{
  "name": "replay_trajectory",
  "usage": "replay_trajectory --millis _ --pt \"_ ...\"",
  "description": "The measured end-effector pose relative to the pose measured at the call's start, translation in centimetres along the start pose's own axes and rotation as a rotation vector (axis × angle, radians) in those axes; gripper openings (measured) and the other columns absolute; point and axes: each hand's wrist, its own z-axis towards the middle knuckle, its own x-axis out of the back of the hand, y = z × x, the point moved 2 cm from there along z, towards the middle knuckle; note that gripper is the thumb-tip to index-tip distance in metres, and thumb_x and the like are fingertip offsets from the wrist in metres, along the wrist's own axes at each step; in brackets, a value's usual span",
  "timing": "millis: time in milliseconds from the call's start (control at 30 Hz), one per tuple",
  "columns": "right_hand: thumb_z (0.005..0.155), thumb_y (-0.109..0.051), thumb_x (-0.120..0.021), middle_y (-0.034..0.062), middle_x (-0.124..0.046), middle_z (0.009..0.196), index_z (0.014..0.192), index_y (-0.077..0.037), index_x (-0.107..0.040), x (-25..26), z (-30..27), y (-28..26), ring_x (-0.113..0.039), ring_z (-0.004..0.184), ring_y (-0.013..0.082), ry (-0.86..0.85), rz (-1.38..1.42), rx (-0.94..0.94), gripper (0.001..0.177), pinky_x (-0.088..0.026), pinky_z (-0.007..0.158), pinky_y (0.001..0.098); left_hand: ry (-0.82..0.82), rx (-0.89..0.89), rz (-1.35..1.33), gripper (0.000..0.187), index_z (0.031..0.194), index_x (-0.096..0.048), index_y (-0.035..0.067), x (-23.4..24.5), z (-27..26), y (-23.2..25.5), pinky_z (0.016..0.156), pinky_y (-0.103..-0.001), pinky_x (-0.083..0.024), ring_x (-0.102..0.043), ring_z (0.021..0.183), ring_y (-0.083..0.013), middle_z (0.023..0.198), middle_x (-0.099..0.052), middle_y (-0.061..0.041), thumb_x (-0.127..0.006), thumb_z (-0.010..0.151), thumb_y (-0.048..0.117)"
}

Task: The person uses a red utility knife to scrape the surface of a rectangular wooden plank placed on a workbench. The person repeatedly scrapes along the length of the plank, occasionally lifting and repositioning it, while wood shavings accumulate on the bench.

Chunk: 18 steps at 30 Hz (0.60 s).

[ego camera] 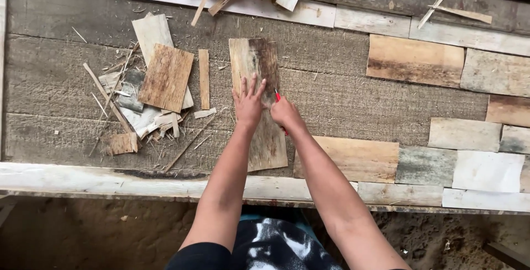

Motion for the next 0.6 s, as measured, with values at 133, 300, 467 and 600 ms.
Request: replay_trajectory --millis 133,300,467,600 --pt "0.101 -0.032 -0.032 0.0253 -0.070 0.124 0.143 -0.005 -0.047 -1.2 3.1 1.2 -0.073 0.107 0.0410 -0.015 -0.011 0.009 0.053 -0.057 0.095 0.0528 0.034 0.001 0.005 0.085 0.160 -0.028 0.040 -1.2 -1.1 0.4 0.119 -0.070 -0.023 -0.006 0.158 -0.0332 0.173 -0.008 0.004 -0.075 0.089 0.036" --pt "0.096 -0.045 -0.040 0.0219 -0.075 0.104 0.125 -0.002 -0.064 -5.3 10.6 3.5 -0.076 0.062 0.0302 0.019 0.007 -0.014 0.058 -0.064 0.069 0.0488 -0.013 -0.029 -0.071 0.085 0.159 -0.030 0.040 -1.0 -5.5 1.0 0.116 -0.074 -0.026 -0.007 0.158 -0.0378 0.173 -0.010 0.002 -0.076 0.087 0.036" --pt "0.099 -0.047 -0.038 0.0219 -0.076 0.100 0.122 0.002 -0.069 -5.0 9.9 2.7 -0.075 0.063 0.0303 0.016 -0.041 0.006 0.063 -0.063 0.073 0.0489 -0.036 0.015 -0.038 0.090 0.160 -0.024 0.043 -2.1 -4.8 1.0 0.118 -0.073 -0.021 -0.004 0.158 -0.0344 0.173 -0.004 0.006 -0.076 0.087 0.040" --pt "0.098 -0.047 -0.036 0.0209 -0.076 0.094 0.114 0.003 -0.072 -4.6 9.2 2.9 -0.078 0.074 0.0329 0.027 -0.049 0.017 0.064 -0.060 0.082 0.0529 -0.071 0.047 -0.027 0.090 0.160 -0.022 0.045 -2.0 -5.2 1.2 0.121 -0.070 -0.020 -0.002 0.159 -0.0305 0.173 -0.004 0.010 -0.076 0.088 0.041"
